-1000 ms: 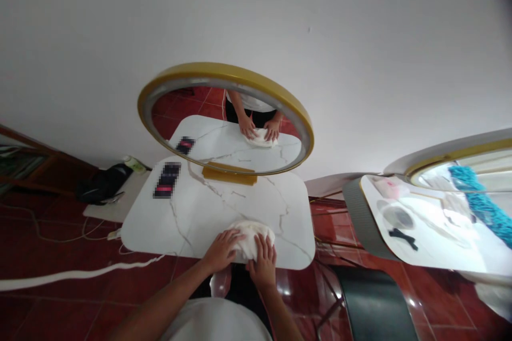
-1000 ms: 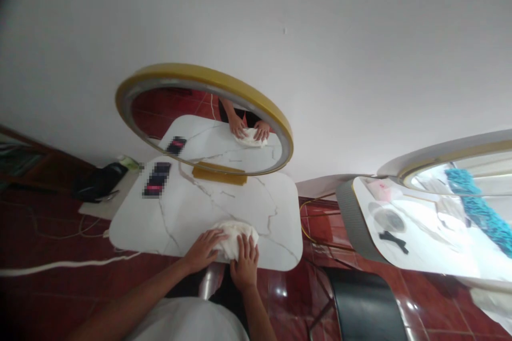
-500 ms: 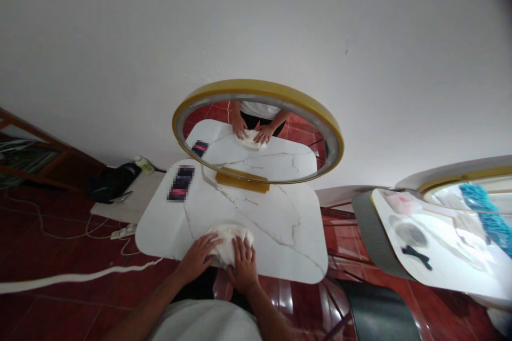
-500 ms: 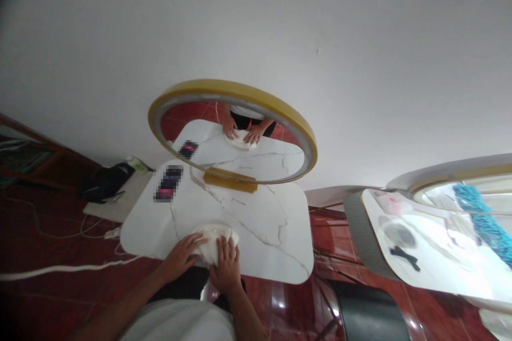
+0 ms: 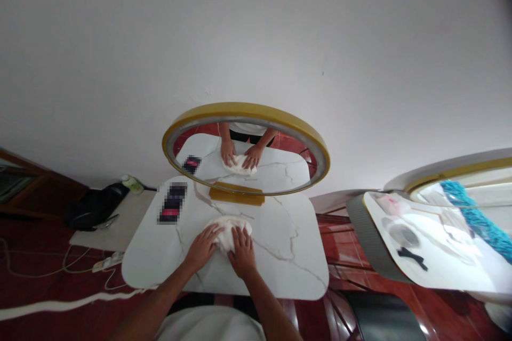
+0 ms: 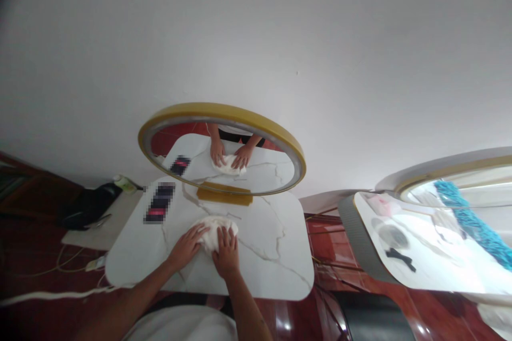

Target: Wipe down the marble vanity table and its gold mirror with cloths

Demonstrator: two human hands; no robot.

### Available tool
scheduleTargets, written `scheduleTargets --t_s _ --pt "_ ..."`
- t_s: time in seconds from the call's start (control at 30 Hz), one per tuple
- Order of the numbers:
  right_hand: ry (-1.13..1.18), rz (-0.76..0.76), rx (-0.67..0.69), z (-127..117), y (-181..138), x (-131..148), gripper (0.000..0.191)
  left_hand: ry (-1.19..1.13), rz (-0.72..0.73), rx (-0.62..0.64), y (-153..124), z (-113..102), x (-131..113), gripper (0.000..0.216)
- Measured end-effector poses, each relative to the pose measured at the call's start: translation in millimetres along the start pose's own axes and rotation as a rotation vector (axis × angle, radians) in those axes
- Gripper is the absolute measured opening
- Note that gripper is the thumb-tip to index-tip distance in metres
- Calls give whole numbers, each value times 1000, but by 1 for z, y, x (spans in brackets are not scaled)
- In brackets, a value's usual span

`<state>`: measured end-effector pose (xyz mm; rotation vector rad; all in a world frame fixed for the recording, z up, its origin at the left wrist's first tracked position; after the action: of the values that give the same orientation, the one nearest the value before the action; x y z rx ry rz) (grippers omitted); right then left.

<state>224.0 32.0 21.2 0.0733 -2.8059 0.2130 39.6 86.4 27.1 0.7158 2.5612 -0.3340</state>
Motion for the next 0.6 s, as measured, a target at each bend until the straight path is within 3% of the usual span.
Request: scheduleTargets --t_s 0.23,0.4,0.5,0.6 --pt "-29 63 64 -13 46 -4 74 -25 -21 -21 43 -11 5 69" --pt "62 82 142 -37 57 -1 76 -78 -44 -9 54 -25 -3 63" --pt "164 44 124 -69 52 3 74 -151 -10 -82 49 -50 -30 56" --pt "315 -34 -31 -131 40 12 53 -276 86 -217 34 -105 -80 44"
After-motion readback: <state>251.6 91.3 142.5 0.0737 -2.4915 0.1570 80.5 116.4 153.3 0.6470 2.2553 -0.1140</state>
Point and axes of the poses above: each hand's wrist, its own y-axis towards the middle knuckle, its own z-axis out of the palm, x = y × z, the point moved 2 cm from there along y, towards the middle knuckle, and after that the axes turned 1 degree about z, right-handed, at the moved point
